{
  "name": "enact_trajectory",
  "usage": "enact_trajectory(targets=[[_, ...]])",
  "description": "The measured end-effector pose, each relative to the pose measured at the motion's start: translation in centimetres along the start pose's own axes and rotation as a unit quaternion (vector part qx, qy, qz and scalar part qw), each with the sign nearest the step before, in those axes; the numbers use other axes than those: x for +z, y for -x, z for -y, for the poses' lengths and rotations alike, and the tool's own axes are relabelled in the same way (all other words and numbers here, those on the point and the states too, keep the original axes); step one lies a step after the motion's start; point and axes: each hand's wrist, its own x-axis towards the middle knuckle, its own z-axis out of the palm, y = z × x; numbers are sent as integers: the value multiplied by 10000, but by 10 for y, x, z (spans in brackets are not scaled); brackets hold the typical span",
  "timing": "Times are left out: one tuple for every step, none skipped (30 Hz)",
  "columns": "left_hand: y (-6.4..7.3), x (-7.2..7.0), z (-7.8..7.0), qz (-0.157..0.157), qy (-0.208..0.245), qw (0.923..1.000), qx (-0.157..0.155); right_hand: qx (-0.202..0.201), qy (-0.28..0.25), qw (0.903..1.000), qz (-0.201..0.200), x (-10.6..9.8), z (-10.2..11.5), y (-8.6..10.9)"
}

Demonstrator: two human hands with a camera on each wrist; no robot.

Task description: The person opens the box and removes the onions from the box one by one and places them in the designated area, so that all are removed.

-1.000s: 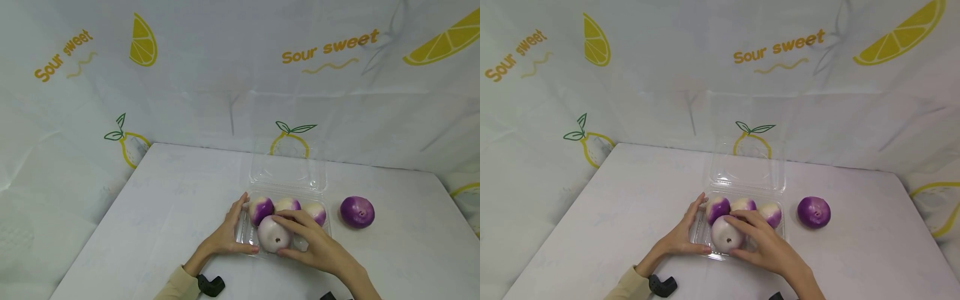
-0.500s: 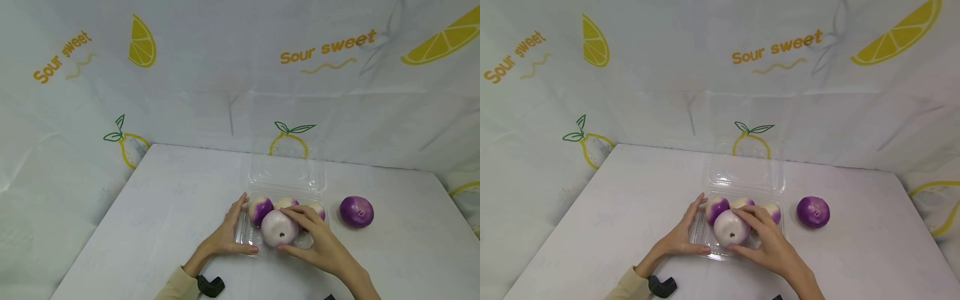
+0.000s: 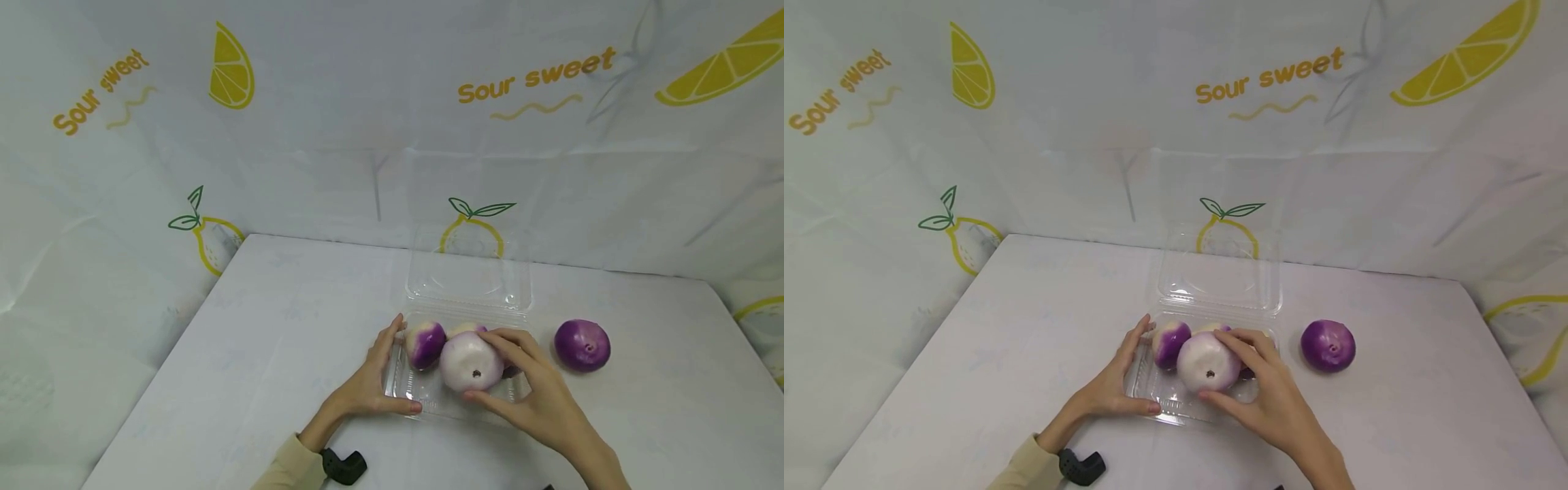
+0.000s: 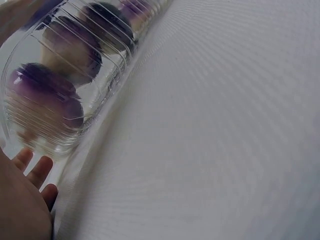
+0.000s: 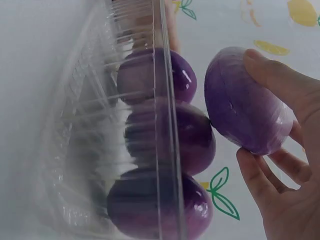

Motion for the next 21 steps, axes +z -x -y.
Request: enact_trajectory(targets=[[0, 0, 0, 3, -3, 10000, -3, -2, 19, 10000, -65, -1, 0, 0], [0, 0, 0, 8, -3, 10000, -8, -19, 54, 9999, -147, -3, 0, 0], [0, 0, 0, 10, 0, 10000, -12, -41, 65, 9997, -225, -4, -1, 0], [0, 0, -1, 21, 6, 10000, -22, -60, 85, 9995, -301, -6, -1, 0], [0, 0, -1, 30, 10, 10000, -25, -42, 120, 9993, -351, -7, -2, 1], [0, -1, -1, 37, 17, 10000, -25, 3, 148, 9991, -386, -9, -3, 1], [0, -1, -1, 46, 22, 10000, -27, 45, 180, 9990, -414, -11, -4, 2], [0, -1, -1, 52, 22, 10000, -32, 120, 214, 9987, -439, -13, -5, 3], [0, -1, -1, 56, 22, 10000, -31, 206, 236, 9985, -440, -15, -6, 4], [0, -1, -1, 60, 23, 10000, -36, 289, 276, 9982, -439, -17, -7, 4], [0, 0, -1, 62, 23, 10000, -43, 347, 290, 9979, -456, -19, -8, 5], [0, 0, -1, 61, 23, 10000, -53, 380, 273, 9977, -492, -20, -9, 5], [0, 0, -1, 65, 23, 10000, -69, 349, 287, 9975, -550, -22, -10, 5], [0, 0, -1, 64, 24, 9999, -77, 320, 264, 9974, -597, -23, -11, 5], [0, 0, -1, 59, 25, 9999, -81, 255, 226, 9973, -657, -25, -12, 5], [0, 0, -1, 58, 24, 9999, -94, 200, 181, 9970, -729, -26, -13, 6], [0, 0, -1, 61, 18, 9999, -105, 180, 164, 9966, -787, -27, -14, 6], [0, 0, -1, 60, 14, 9999, -112, 177, 162, 9963, -830, -28, -15, 6], [0, 0, -1, 61, 15, 9999, -117, 189, 180, 9958, -878, -30, -15, 6], [0, 0, -1, 59, 15, 9999, -119, 254, 188, 9954, -909, -31, -16, 7], [0, 0, -1, 56, 12, 9999, -122, 319, 218, 9947, -949, -33, -16, 7]])
